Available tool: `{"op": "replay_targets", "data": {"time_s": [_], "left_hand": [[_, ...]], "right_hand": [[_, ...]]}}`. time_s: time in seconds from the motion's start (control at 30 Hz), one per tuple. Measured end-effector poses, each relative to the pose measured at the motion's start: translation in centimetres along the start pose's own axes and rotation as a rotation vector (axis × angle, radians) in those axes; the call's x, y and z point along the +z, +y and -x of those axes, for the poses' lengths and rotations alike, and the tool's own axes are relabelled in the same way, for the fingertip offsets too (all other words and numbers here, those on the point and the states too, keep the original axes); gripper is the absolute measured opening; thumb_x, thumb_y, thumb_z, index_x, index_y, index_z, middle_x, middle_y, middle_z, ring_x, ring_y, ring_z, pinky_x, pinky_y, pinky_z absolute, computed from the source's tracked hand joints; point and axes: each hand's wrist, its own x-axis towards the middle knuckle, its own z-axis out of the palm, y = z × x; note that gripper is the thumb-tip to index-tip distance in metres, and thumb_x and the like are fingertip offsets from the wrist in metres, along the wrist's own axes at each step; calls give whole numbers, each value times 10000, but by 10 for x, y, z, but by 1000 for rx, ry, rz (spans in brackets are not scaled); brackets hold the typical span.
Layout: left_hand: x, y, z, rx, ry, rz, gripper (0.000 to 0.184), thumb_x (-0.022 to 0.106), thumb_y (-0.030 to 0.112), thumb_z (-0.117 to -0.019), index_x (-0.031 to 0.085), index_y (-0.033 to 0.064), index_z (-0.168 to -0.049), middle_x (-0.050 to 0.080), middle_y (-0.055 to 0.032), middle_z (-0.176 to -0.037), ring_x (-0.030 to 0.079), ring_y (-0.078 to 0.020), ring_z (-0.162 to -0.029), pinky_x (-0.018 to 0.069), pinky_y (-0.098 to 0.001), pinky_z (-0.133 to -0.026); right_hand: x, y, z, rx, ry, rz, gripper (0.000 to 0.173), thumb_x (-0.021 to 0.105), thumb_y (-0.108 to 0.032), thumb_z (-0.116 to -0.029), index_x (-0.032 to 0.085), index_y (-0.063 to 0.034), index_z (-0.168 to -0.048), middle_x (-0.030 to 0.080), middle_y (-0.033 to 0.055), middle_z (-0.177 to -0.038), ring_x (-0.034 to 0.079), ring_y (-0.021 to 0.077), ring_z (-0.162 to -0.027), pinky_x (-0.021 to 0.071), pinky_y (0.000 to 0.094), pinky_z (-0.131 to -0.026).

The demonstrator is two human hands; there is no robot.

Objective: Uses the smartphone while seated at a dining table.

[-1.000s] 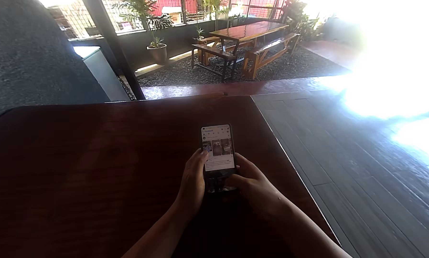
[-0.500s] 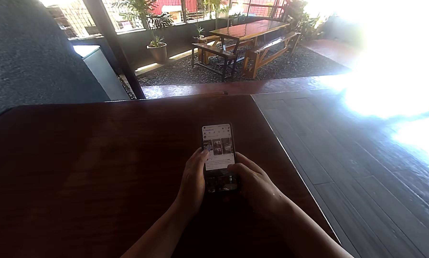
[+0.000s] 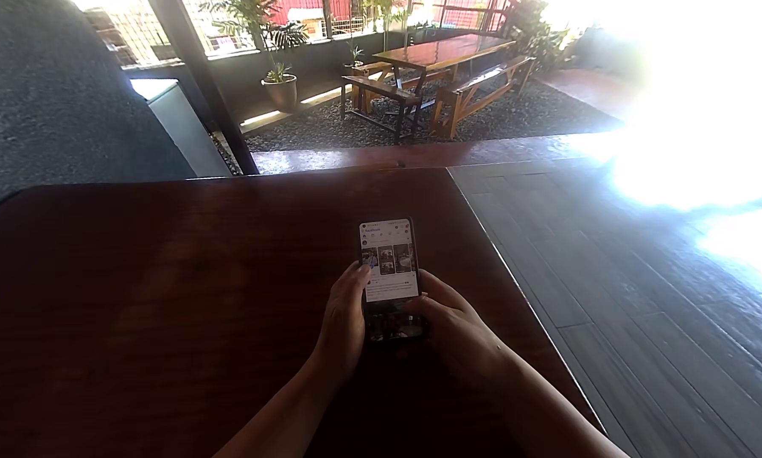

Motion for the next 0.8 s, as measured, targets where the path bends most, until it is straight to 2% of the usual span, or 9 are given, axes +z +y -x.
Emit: {"op": "replay_targets", "data": {"time_s": [0.37, 0.6, 0.67, 0.8], "left_hand": [[0, 0, 1, -13, 3, 2, 506, 362, 389, -1067, 531, 80, -1429, 597, -95, -1377, 557, -175, -1293, 467, -364, -1082], [0, 1, 0, 28, -17, 8, 465, 329, 348, -1073, 603, 102, -1357, 648, -68, -1296, 597, -158, -1232, 489, -345, -1055], [-1, 0, 0, 12, -13, -1, 488, 337, 368, -1073, 566, 91, -1402, 618, -80, -1349, 571, -164, -1274, 472, -355, -1076], [-1, -1, 0, 5, -3, -9, 491, 341, 371, -1070, 561, 90, -1408, 617, -81, -1354, 571, -168, -1276, 477, -360, -1073]], "right_hand": [[0, 0, 0, -1, 4, 9, 326, 480, -94, -1010, 564, -96, -1324, 690, 187, -1105, 731, 294, -916, 642, 429, -694], [0, 0, -1, -4, -6, 7, 317, 445, -163, -1044, 571, -94, -1326, 689, 196, -1132, 725, 302, -950, 637, 431, -702], [0, 0, -1, -1, -1, 4, 324, 430, -178, -1051, 571, -96, -1331, 686, 198, -1151, 723, 308, -962, 637, 435, -700], [0, 0, -1, -5, 0, 2, 329, 406, -153, -1051, 569, -90, -1330, 688, 202, -1148, 725, 309, -954, 636, 432, -694]]}}
